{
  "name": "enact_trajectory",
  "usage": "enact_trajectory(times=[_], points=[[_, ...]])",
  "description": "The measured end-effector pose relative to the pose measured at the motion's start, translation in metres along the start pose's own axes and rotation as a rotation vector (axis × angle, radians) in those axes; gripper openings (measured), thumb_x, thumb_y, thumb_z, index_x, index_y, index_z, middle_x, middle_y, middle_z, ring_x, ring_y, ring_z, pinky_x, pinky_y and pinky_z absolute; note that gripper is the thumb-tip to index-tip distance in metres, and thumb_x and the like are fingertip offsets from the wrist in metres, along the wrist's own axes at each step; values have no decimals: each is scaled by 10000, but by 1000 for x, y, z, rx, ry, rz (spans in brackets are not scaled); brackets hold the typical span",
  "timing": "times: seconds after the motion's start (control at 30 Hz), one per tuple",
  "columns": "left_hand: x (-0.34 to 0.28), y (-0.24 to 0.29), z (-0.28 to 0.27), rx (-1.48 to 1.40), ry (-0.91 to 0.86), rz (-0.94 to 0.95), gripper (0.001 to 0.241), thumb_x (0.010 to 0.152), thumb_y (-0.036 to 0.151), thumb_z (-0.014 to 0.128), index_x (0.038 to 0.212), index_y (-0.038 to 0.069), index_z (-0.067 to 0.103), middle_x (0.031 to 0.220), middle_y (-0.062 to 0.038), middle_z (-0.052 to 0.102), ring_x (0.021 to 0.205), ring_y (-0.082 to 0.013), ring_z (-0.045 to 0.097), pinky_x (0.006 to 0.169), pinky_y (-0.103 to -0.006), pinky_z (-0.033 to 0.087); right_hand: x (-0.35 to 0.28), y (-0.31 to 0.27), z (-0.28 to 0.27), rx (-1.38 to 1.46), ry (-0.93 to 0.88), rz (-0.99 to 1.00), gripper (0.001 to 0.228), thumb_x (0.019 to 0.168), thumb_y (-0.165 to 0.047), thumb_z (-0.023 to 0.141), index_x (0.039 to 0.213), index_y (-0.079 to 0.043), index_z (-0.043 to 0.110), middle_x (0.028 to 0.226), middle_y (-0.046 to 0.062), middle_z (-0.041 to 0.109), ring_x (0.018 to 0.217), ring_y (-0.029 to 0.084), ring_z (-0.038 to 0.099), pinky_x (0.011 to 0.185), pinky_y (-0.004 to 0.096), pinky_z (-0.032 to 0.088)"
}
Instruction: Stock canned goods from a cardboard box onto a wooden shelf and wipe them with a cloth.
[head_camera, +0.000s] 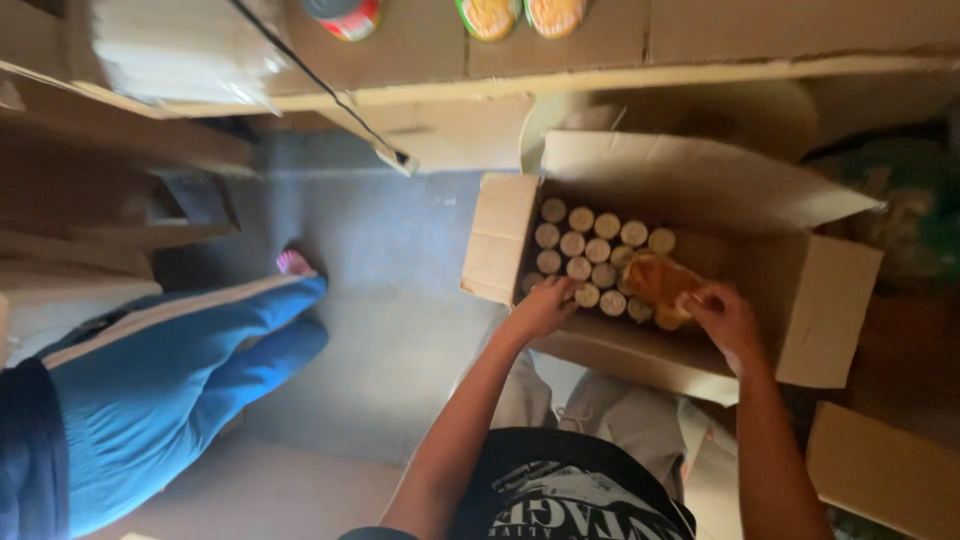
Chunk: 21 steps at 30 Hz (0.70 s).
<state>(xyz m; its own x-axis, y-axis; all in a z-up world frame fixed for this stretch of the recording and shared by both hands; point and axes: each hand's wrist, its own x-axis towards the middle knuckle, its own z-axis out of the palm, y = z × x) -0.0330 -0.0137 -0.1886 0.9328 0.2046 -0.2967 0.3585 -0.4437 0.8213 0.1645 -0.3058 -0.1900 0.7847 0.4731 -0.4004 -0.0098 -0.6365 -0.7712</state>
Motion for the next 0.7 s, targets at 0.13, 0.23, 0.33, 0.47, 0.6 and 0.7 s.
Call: enact_trajectory(times=[0.13,0.23,0.33,0.47,0.6,0.7], points=[[17,-19,37,-7,-106,-60,385,909,209,675,1277,105,623,1140,-203,693,1080,-406,654,927,-482,528,17,-51,6,398,-26,-108,340,1080,-273,568,1337,-84,686,953,7,651,838,117,576,804,268,486],[29,-32,69,-41,-199,-125,389,943,234,645,1304,98,595,1143,-208,703,1077,-397,674,929,-481,534,49,18,26,655,-39,-70,212,1158,-171,613,1019,-10,612,870,93,630,747,159,597,778,310,492],[38,-26,83,-18,-279,-159,390,945,225,639,1305,88,588,1180,-214,693,1123,-408,654,960,-484,524,63,65,28,-226,-720,97,199,1051,-154,568,985,9,660,748,197,736,635,265,680,659,351,560],[42,4,74,222,-459,-260,488,860,190,634,1343,135,582,1365,-240,537,1208,-466,542,992,-515,470,66,64,-4,-459,-592,273,312,903,-144,648,1208,-83,664,1033,125,716,764,309,740,708,450,605],[46,-23,89,298,-526,-227,564,856,240,638,1399,110,554,1379,-245,566,1241,-466,554,1042,-508,475,76,170,28,-917,-448,-10,358,964,-463,751,1153,-159,764,1195,130,761,1157,324,712,1041,428,555],[45,-4,67,166,-438,-372,450,923,292,612,1323,88,579,1447,-253,499,1225,-462,566,987,-532,483,63,134,59,-581,-453,72,1183,553,-454,991,1470,-11,390,1445,270,448,1235,422,517,971,447,473]])
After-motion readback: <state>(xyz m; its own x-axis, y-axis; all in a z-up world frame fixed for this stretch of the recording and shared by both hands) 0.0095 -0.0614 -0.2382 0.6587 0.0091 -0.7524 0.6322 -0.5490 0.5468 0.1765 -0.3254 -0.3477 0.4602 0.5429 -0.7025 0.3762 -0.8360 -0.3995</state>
